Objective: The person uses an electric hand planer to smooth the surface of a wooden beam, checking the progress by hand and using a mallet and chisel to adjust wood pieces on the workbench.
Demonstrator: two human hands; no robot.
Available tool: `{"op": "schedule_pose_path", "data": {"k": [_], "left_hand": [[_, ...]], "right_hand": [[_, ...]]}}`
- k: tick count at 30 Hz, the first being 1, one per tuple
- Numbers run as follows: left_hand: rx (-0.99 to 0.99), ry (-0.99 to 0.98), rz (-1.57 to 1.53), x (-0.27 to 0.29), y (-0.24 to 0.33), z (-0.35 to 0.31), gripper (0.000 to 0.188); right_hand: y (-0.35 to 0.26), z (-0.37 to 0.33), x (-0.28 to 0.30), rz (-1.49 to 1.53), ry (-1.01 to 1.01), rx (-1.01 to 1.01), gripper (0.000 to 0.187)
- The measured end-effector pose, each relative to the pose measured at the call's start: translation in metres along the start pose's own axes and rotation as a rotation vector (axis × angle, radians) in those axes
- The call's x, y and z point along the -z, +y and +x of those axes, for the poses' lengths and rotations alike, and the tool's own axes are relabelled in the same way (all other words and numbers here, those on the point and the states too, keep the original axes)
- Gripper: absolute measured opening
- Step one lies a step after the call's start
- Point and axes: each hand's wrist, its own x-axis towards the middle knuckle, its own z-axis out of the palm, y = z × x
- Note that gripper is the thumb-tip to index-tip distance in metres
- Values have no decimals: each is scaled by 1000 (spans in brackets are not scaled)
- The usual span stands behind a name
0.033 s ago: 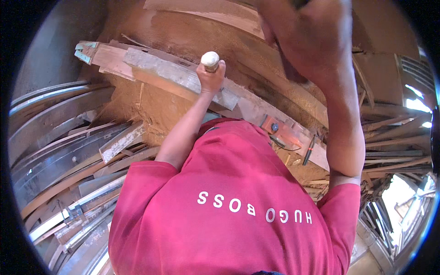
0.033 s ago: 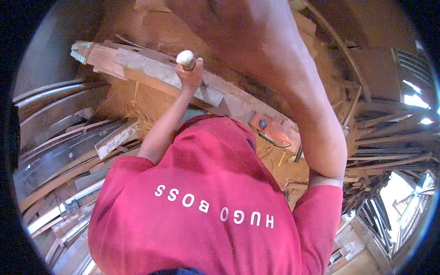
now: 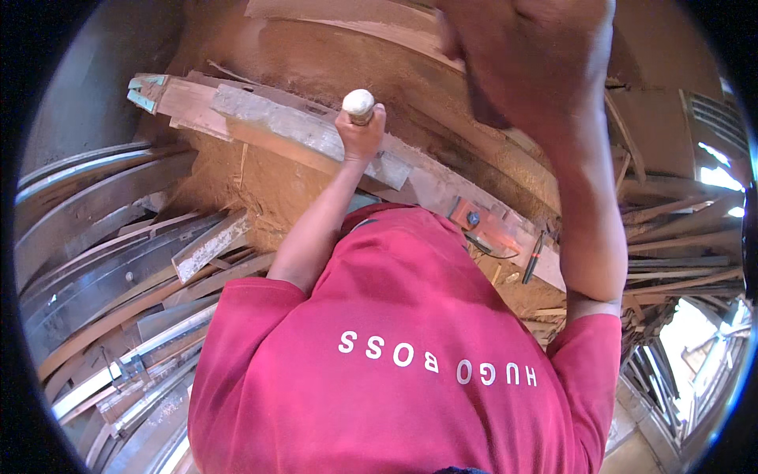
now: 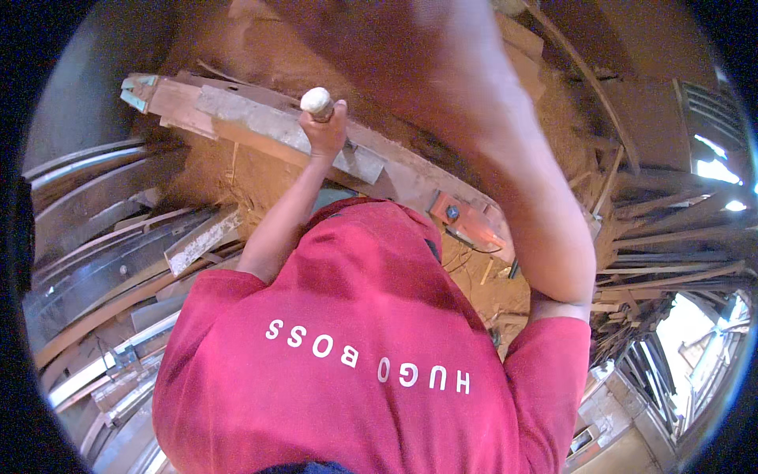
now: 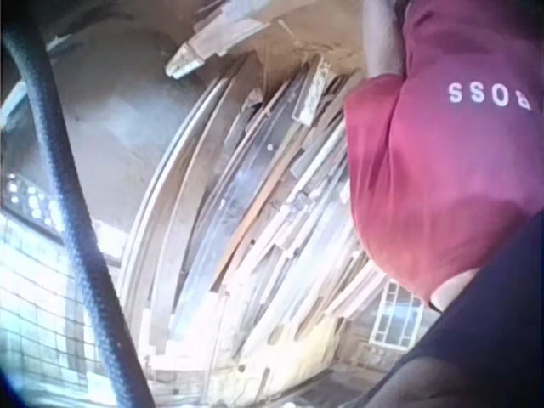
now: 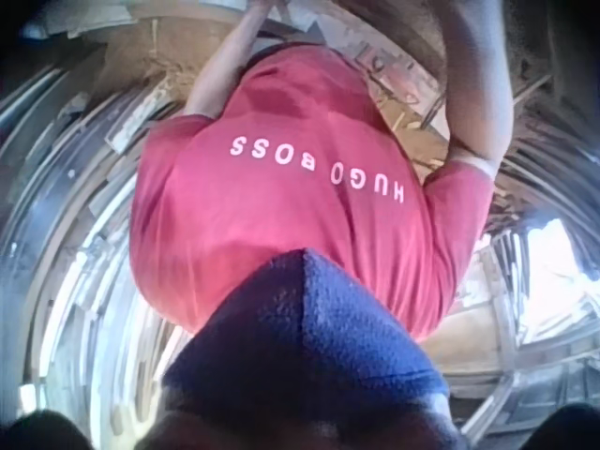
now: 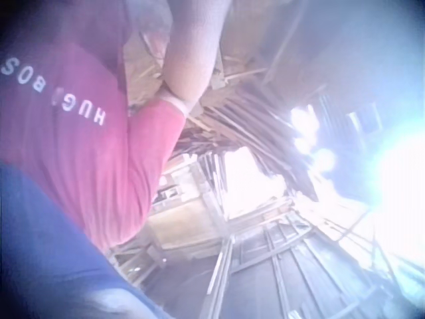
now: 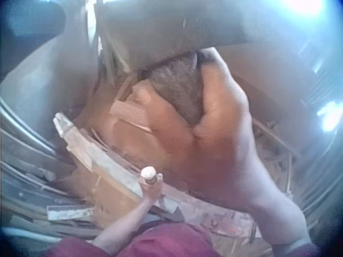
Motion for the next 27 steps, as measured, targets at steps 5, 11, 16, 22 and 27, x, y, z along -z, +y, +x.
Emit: {"op": "schedule_pose_path", "data": {"k": [5,11,16,22,27], "left_hand": [[-56,-67,-144,-2,-6,-6,10],[-12,60,-136,-5,-23,-4,16],[30,-31,-287,-3,-24,4,13],[-156,39,-157,-3,-5,2,9],[164,67,-250,-2,-4,26,17]], "right_hand": [[46,-103,-57,-95,-866,-306,41],[4,-36,-7,86,-597,-242,31],[16,-60,-39,-83,-352,-63,34],[39,-103,-41,-70,-946,-444,51],[72,-174,-44,2,-584,-577,50]]}}
